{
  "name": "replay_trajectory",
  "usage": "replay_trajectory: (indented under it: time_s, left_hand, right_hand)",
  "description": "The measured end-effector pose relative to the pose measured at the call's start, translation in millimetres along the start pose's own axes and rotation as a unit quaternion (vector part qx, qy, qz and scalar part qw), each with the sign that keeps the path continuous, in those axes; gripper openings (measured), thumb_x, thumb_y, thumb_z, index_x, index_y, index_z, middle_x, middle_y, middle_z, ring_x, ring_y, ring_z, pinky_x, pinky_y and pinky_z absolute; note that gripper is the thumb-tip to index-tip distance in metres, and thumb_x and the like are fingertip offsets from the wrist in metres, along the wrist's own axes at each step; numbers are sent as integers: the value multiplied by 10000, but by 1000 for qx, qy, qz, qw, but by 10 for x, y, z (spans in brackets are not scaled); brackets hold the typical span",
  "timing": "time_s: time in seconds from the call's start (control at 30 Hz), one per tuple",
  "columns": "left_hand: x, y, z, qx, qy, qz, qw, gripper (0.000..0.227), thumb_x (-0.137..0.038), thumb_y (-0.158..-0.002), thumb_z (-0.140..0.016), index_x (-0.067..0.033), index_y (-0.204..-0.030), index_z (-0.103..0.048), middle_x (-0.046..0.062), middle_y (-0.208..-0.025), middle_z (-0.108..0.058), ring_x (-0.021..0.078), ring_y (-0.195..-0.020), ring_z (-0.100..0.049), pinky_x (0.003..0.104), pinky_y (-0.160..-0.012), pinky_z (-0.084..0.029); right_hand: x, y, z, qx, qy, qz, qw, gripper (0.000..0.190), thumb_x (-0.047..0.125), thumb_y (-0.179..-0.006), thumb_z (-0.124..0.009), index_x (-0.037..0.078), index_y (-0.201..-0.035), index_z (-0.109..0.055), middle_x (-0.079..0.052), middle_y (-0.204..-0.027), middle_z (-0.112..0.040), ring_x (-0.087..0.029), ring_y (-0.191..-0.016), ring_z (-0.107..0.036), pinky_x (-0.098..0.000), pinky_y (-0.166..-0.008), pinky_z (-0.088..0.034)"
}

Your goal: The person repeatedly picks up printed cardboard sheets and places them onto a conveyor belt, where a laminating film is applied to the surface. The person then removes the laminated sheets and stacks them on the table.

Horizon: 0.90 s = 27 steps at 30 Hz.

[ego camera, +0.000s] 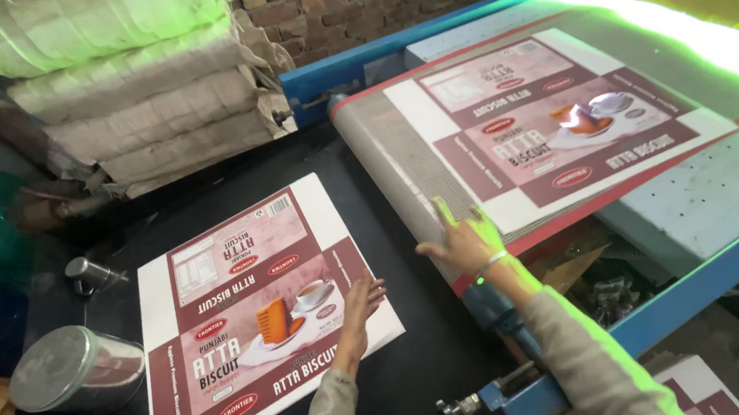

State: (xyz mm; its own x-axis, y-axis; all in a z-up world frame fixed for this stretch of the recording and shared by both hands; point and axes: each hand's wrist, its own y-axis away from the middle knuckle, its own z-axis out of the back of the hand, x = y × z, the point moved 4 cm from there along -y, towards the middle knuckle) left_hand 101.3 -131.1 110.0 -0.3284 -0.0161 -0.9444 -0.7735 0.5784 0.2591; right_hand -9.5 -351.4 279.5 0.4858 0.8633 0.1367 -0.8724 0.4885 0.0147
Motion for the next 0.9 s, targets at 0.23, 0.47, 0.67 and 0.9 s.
replay_trajectory:
  time_s: [0.23,0.47,0.67,0.9]
  left_hand:
    - [-171,-112,-262,45,20,3,999,944,-763,-853,-496,-9,-1421,-501,139,-1344,-664,226,-1225,-646,378,-1003,-463]
    - [-83,-128,-284,61,81,38,994,917,-740,-886,-520,18,-1403,-504,161,-1329,-660,238,-1211,-651,359,-985,-493]
    - [241,-498,-283,76,152,-34,985,666,-384,-927,-769,73,-1369,-570,148,-1213,-623,220,-1029,-588,374,-856,-474]
    - [150,-360,1668,-140,-60,-174,973,508,-267,-930,-748,21,-1329,-623,117,-1165,-682,197,-1005,-659,327,-862,-529]
  right_hand:
    - [-681,0,238,-104,-14,-93,990,1025,682,-852,-628,45,-1577,-281,-200,-1520,-491,-343,-1427,-454,-512,-1172,-316]
    - [-261,360,-93,-44,120,32,991,1102,781,-834,-565,13,-1555,-238,-249,-1462,-503,-363,-1392,-449,-477,-1173,-283]
    - [433,790,-85,-57,110,155,980,1079,598,-724,-702,135,-1590,-256,-224,-1505,-470,-368,-1423,-423,-538,-1155,-240]
    - [152,653,-143,-199,275,125,932,633,250,-851,-592,130,-1452,-431,-168,-1508,-486,-302,-1395,-488,-530,-1167,-332]
